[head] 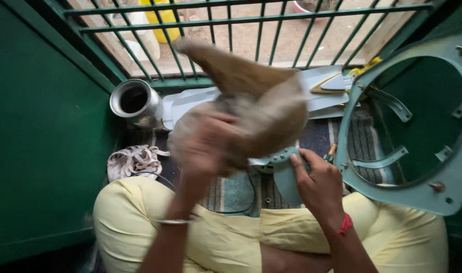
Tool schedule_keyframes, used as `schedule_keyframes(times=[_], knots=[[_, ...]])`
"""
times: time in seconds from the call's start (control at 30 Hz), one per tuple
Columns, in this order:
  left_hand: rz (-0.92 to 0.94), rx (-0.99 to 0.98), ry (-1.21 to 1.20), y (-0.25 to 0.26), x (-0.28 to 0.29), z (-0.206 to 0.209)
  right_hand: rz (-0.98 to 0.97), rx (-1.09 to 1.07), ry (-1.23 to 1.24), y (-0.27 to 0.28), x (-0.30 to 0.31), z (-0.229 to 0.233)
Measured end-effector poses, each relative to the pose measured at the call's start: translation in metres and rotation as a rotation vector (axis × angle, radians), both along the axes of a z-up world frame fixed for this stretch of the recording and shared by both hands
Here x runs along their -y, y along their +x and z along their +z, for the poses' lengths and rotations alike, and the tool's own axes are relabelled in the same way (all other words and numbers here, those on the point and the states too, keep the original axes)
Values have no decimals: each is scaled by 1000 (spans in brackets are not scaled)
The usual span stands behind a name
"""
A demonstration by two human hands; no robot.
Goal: The person wipes the blades and central hub of a ceiling fan with a cloth, then uses a screwdriver to loosen and remove the fan blades and the front cage. The person continues to wipe the motor housing and removes the rear cover, exposing the internal wiring.
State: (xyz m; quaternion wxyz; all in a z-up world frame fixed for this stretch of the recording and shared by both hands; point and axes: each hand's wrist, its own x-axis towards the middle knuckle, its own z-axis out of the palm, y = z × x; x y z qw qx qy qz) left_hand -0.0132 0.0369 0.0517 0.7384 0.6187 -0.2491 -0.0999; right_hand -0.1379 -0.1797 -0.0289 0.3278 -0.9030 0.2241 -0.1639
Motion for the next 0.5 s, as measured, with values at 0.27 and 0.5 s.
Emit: schedule_keyframes(times=[0.27, 0.5], knots=[[7, 934, 1045, -34, 96, -49, -38, 85, -165, -1, -1, -22], [242, 713, 1174, -9, 137, -56, 44, 180, -214, 3, 2, -5]])
